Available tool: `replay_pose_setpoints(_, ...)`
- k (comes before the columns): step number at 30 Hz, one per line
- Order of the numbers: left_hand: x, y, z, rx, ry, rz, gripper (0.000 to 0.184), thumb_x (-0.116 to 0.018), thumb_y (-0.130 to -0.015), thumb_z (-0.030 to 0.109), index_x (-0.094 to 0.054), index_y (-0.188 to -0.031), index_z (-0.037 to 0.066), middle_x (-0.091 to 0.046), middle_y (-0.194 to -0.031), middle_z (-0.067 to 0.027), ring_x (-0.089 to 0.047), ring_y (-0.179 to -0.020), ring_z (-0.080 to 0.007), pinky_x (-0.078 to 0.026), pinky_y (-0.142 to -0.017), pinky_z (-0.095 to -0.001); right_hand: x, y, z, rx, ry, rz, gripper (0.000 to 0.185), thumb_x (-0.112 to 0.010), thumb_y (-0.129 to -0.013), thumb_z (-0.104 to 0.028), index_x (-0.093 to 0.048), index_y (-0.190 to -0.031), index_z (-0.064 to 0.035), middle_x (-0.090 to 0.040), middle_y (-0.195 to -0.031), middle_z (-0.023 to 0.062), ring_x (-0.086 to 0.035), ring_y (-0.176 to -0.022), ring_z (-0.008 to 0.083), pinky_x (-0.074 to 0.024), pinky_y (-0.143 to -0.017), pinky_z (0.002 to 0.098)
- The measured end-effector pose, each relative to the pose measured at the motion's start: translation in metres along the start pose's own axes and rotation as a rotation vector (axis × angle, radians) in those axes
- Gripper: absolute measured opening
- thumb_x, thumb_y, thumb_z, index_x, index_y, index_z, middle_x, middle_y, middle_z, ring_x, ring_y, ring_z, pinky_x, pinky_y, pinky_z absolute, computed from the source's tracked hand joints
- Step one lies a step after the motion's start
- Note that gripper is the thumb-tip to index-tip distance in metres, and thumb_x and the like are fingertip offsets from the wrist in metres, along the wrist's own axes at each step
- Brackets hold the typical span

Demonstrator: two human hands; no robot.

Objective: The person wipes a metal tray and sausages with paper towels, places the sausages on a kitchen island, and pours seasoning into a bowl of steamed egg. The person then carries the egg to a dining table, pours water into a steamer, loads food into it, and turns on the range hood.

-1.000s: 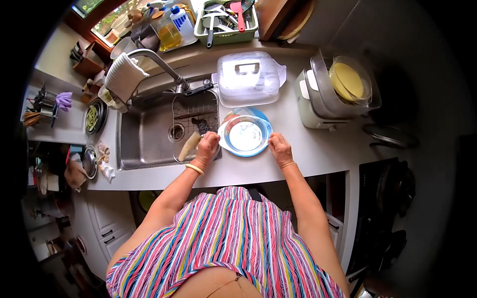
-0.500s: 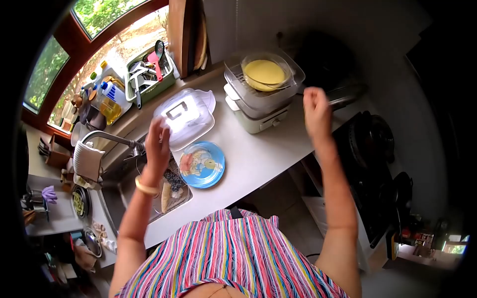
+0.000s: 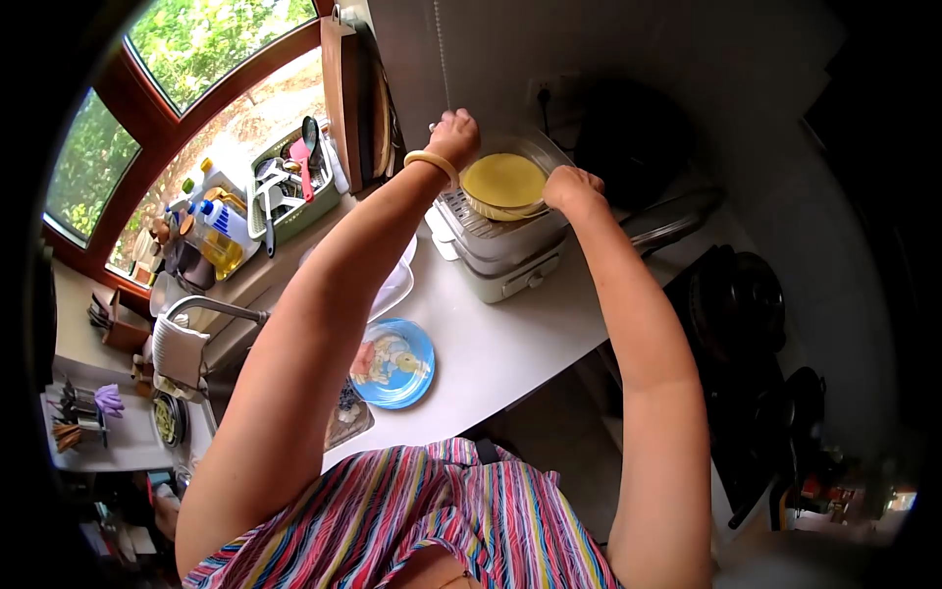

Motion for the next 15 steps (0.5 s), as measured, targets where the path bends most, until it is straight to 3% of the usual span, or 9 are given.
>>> replay_pose_setpoints(1,-0.007,-0.002,0.004,-0.125,-0.083,-0.006,0.030,-0.050,-0.084,0.013,-0.049,-0.110,-0.003,-0.048,-0.118,-0.0296,-0.054,-0.109,-0.0332,-0.049,-0.084,-0.0359,-0.004,-0.003,0.001,0.002,-0.014,-0.044,0.024,-0.050,-0.074,-0.017,-0.069,-0.079,-0.0028,-0.067,-0.084,0.0126,-0.062,-0.087,0.0289,-0.0445,-0.083,0.0392)
replay_pose_setpoints(4,-0.008,0.018,-0.003,-0.044,-0.039,-0.208,0.033,-0.050,-0.084,0.013,-0.047,-0.111,-0.006,-0.050,-0.117,-0.0297,-0.054,-0.109,-0.0338,-0.048,-0.086,-0.0369,-0.004,-0.002,0.001,0.027,-0.058,-0.055,0.022,-0.051,-0.072,-0.017,-0.069,-0.068,-0.0042,-0.067,-0.072,0.0077,-0.063,-0.081,0.0273,-0.0454,-0.080,0.0385)
replay_pose_setpoints(5,-0.014,0.016,-0.015,0.137,0.128,-0.224,0.037,-0.048,-0.085,0.012,-0.043,-0.116,-0.008,-0.051,-0.116,-0.0292,-0.052,-0.110,-0.0358,-0.045,-0.090,-0.0392,-0.003,-0.001,0.001,0.039,-0.071,-0.040,0.022,-0.052,-0.071,-0.017,-0.069,-0.065,-0.0046,-0.067,-0.069,0.0062,-0.063,-0.080,0.0269,-0.0457,-0.079,0.0384)
replay_pose_setpoints(8,-0.033,0.003,-0.032,0.382,0.478,-0.084,0.039,-0.047,-0.085,0.012,-0.040,-0.118,-0.008,-0.052,-0.116,-0.0290,-0.051,-0.111,-0.0376,-0.042,-0.094,-0.0409,-0.009,-0.012,0.007,-0.017,-0.106,0.008,0.019,-0.055,-0.069,-0.019,-0.069,-0.067,-0.0065,-0.067,-0.073,0.0079,-0.063,-0.079,0.0280,-0.0471,-0.076,0.0390)
replay_pose_setpoints(11,-0.032,0.007,-0.036,0.487,0.563,0.006,0.040,-0.053,-0.081,0.010,-0.041,-0.115,-0.008,-0.053,-0.114,-0.0275,-0.052,-0.110,-0.0369,-0.041,-0.095,-0.0410,-0.010,-0.011,0.015,-0.046,-0.185,0.187,0.018,-0.059,-0.067,-0.022,-0.068,-0.065,-0.0076,-0.066,-0.072,0.0112,-0.063,-0.075,0.0284,-0.0485,-0.071,0.0383)
replay_pose_setpoints(14,-0.007,0.007,-0.028,0.419,0.540,0.068,0.045,-0.060,-0.076,0.011,-0.044,-0.114,-0.007,-0.057,-0.110,-0.0245,-0.055,-0.106,-0.0361,-0.043,-0.092,-0.0408,-0.008,-0.007,0.021,-0.012,-0.390,0.099,0.029,-0.061,-0.072,-0.023,-0.067,-0.094,-0.0060,-0.064,-0.098,0.0176,-0.061,-0.095,0.0331,-0.0478,-0.082,0.0400)
replay_pose_setpoints(15,-0.016,-0.015,-0.037,0.398,0.555,0.063,0.042,-0.063,-0.073,0.012,-0.051,-0.109,-0.005,-0.060,-0.105,-0.0226,-0.059,-0.099,-0.0353,-0.047,-0.086,-0.0398,-0.003,-0.005,0.023,0.012,-0.473,0.159,0.030,-0.061,-0.071,-0.024,-0.066,-0.094,-0.0051,-0.064,-0.098,0.0170,-0.061,-0.094,0.0332,-0.0478,-0.082,0.0396)
Point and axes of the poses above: each hand's wrist, its own y-axis away from the middle knuckle, its own x-axis out of the back of the hand, z = x × y, the point moved 8 cm from there along -y, towards the middle knuckle
